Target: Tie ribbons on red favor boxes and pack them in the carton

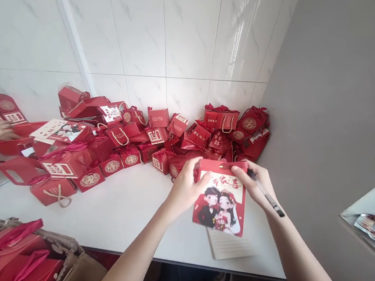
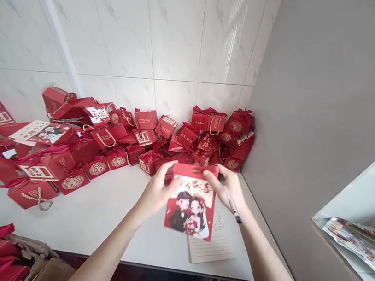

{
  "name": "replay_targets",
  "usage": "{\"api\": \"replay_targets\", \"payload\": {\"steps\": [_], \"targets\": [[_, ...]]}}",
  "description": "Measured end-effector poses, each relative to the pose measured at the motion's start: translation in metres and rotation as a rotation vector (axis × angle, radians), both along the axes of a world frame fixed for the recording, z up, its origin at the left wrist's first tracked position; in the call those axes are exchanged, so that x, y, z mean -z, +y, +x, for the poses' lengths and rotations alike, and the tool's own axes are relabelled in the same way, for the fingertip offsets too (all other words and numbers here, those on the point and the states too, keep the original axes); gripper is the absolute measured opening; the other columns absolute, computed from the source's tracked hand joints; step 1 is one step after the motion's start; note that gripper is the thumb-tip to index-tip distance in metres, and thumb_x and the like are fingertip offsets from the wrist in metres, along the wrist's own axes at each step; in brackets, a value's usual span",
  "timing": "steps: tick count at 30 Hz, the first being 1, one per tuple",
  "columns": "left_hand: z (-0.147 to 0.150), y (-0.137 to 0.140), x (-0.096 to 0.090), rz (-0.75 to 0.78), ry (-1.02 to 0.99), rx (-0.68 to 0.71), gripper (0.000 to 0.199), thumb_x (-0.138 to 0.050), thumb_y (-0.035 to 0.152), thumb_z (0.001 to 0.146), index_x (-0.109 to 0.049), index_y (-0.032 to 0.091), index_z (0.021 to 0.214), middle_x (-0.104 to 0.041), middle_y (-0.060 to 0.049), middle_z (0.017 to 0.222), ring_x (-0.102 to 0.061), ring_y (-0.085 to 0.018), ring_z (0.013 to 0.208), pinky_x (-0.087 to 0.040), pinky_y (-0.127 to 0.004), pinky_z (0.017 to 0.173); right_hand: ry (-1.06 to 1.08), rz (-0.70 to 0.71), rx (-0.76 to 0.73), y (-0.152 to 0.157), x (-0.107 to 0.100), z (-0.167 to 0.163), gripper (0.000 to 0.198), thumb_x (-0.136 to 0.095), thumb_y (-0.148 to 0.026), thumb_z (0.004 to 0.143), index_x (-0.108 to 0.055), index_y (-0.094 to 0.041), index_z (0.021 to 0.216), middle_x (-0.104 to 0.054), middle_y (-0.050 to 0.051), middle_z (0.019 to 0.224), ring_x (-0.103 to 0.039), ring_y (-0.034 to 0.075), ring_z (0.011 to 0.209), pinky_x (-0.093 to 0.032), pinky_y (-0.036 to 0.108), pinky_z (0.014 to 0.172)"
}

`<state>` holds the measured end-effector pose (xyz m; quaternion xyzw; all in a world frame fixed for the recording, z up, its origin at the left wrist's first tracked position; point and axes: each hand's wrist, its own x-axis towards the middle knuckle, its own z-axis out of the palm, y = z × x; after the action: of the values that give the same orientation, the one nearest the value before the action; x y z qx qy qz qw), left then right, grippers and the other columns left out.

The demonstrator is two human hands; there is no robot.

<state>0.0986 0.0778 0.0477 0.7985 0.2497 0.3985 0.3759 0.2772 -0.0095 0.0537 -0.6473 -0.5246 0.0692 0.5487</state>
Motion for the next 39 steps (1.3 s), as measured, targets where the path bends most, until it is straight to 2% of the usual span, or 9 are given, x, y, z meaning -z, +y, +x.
{"api": "replay_targets", "payload": {"steps": [4, 8, 10, 15, 21, 24, 30, 35, 39], "targets": [[-0.023, -0.006, -0.008, -0.115, -0.016, 0.102, 0.023, -0.044, 0.038, 0.088, -0.053, 0.018, 0.094, -0.060, -0.001, 0.080, -0.058, -0.015, 0.073, -0.046, -0.026, 0.064, -0.026, -0.071, -0.240, -0.002, -0.014, -0.026, 0.040, -0.052, -0.053, 0.079, -0.052, -0.018, 0.061, -0.047, -0.001, 0.056, -0.041, 0.014, 0.052, -0.031, 0.023, 0.047], [-0.048, -0.012, -0.007, -0.108, 0.069, 0.143, 0.020, -0.046, 0.036, 0.087, -0.053, 0.018, 0.081, -0.051, 0.003, 0.066, -0.049, -0.010, 0.059, -0.039, -0.022, 0.055, -0.074, -0.212, -0.499, 0.006, -0.021, -0.032, 0.041, -0.049, -0.053, 0.083, -0.056, -0.017, 0.064, -0.049, 0.000, 0.058, -0.044, 0.014, 0.053, -0.033, 0.024, 0.049], [-0.056, -0.013, -0.007, -0.115, 0.103, 0.137, 0.019, -0.048, 0.035, 0.086, -0.053, 0.018, 0.081, -0.049, 0.004, 0.064, -0.047, -0.010, 0.056, -0.038, -0.022, 0.053, -0.114, -0.197, -0.560, 0.012, -0.023, -0.039, 0.040, -0.049, -0.051, 0.085, -0.058, -0.017, 0.067, -0.051, 0.001, 0.061, -0.044, 0.014, 0.055, -0.034, 0.024, 0.051], [-0.065, -0.017, -0.006, -0.011, -0.040, -0.009, 0.025, -0.055, 0.029, 0.082, -0.047, 0.022, 0.105, -0.060, 0.000, 0.087, -0.058, -0.014, 0.079, -0.047, -0.025, 0.069, -0.138, -0.055, -0.473, 0.021, -0.024, -0.065, 0.040, -0.051, -0.050, 0.085, -0.058, -0.017, 0.062, -0.047, -0.002, 0.054, -0.033, 0.011, 0.049, -0.025, 0.022, 0.046], [-0.074, -0.021, -0.014, 0.213, -0.033, 0.085, 0.028, -0.045, 0.008, 0.082, -0.061, 0.022, 0.100, -0.060, -0.003, 0.108, -0.054, -0.016, 0.106, -0.044, -0.031, 0.094, -0.151, -0.033, -0.461, 0.026, -0.020, -0.082, 0.041, -0.051, -0.053, 0.084, -0.057, -0.017, 0.064, -0.051, -0.001, 0.057, -0.037, 0.012, 0.052, -0.029, 0.023, 0.050], [-0.075, -0.025, -0.013, 0.207, -0.067, 0.043, 0.030, -0.045, 0.008, 0.082, -0.063, 0.022, 0.102, -0.058, -0.004, 0.110, -0.055, -0.016, 0.105, -0.047, -0.031, 0.094, -0.130, -0.002, -0.453, 0.023, -0.016, -0.085, 0.036, -0.051, -0.048, 0.085, -0.055, -0.017, 0.067, -0.051, -0.001, 0.059, -0.041, 0.013, 0.054, -0.032, 0.023, 0.052], [-0.075, -0.034, -0.010, 0.254, -0.098, -0.009, 0.040, -0.045, 0.004, 0.082, -0.055, 0.022, 0.116, -0.056, -0.004, 0.113, -0.054, -0.015, 0.108, -0.051, -0.029, 0.091, -0.078, -0.080, -0.620, 0.012, -0.012, -0.087, 0.019, -0.051, -0.034, 0.087, -0.060, -0.018, 0.084, -0.058, 0.000, 0.071, -0.048, 0.013, 0.060, -0.037, 0.023, 0.056], [-0.071, -0.034, -0.007, 0.367, -0.093, -0.060, 0.044, -0.044, 0.004, 0.083, -0.051, 0.023, 0.122, -0.055, -0.005, 0.117, -0.054, -0.015, 0.110, -0.051, -0.028, 0.092, -0.049, -0.051, -0.570, 0.013, -0.005, -0.090, 0.011, -0.047, -0.024, 0.083, -0.052, -0.018, 0.075, -0.051, -0.003, 0.065, -0.044, 0.012, 0.057, -0.034, 0.022, 0.054], [-0.069, -0.033, -0.002, 0.370, -0.087, -0.090, 0.044, -0.044, 0.005, 0.083, -0.051, 0.024, 0.122, -0.054, -0.004, 0.120, -0.053, -0.015, 0.112, -0.050, -0.028, 0.093, -0.038, -0.068, -0.572, 0.015, -0.003, -0.090, 0.008, -0.045, -0.020, 0.078, -0.051, -0.018, 0.074, -0.046, -0.004, 0.062, -0.039, 0.011, 0.055, -0.032, 0.022, 0.053]]}}
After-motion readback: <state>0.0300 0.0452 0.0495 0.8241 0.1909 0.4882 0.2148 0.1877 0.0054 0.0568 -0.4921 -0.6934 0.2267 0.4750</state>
